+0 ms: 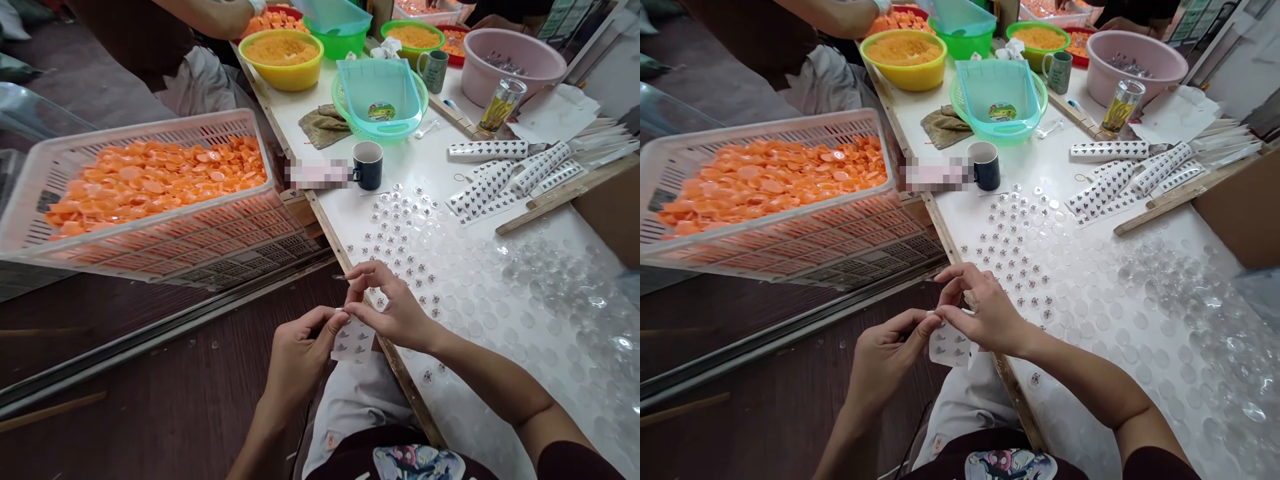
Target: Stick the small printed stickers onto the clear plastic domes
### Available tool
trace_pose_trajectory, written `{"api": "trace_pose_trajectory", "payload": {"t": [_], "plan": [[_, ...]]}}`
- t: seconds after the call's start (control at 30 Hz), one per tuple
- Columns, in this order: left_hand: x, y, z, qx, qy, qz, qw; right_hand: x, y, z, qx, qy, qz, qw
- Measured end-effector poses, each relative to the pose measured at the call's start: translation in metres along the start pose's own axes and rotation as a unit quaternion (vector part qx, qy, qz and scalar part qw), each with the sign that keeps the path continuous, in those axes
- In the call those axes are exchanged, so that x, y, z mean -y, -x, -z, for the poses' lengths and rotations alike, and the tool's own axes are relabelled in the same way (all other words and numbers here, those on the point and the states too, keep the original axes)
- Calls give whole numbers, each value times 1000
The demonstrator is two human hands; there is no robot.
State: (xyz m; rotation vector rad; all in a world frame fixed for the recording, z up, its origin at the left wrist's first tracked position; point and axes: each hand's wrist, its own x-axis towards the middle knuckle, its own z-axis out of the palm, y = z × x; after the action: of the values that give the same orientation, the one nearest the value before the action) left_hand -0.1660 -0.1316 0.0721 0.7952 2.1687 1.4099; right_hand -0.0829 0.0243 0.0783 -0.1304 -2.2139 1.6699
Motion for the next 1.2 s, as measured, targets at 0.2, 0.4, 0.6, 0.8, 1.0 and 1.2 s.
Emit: {"api": "trace_pose_trajectory", "payload": {"t": [0.2, 0.4, 0.6, 0.8, 1.0, 1.2], "plan": [[6, -4, 9, 21, 3, 10, 1000, -15, -17, 52, -129, 41, 8, 991], [19, -3, 35, -41, 2, 15, 999, -108, -54, 174, -276, 123, -138, 943], [29, -4, 45, -175, 6, 20, 984, -145, -59, 186, -210, 185, -221, 934], [29, -8, 41, -182, 9, 20, 983, -146, -66, 170, -123, 360, -217, 899], [27, -9, 41, -162, 1, 18, 987, -139, -73, 169, -97, 496, -207, 838], [20, -10, 42, -154, 19, 17, 988, -137, -71, 186, -128, 349, -259, 892]]}}
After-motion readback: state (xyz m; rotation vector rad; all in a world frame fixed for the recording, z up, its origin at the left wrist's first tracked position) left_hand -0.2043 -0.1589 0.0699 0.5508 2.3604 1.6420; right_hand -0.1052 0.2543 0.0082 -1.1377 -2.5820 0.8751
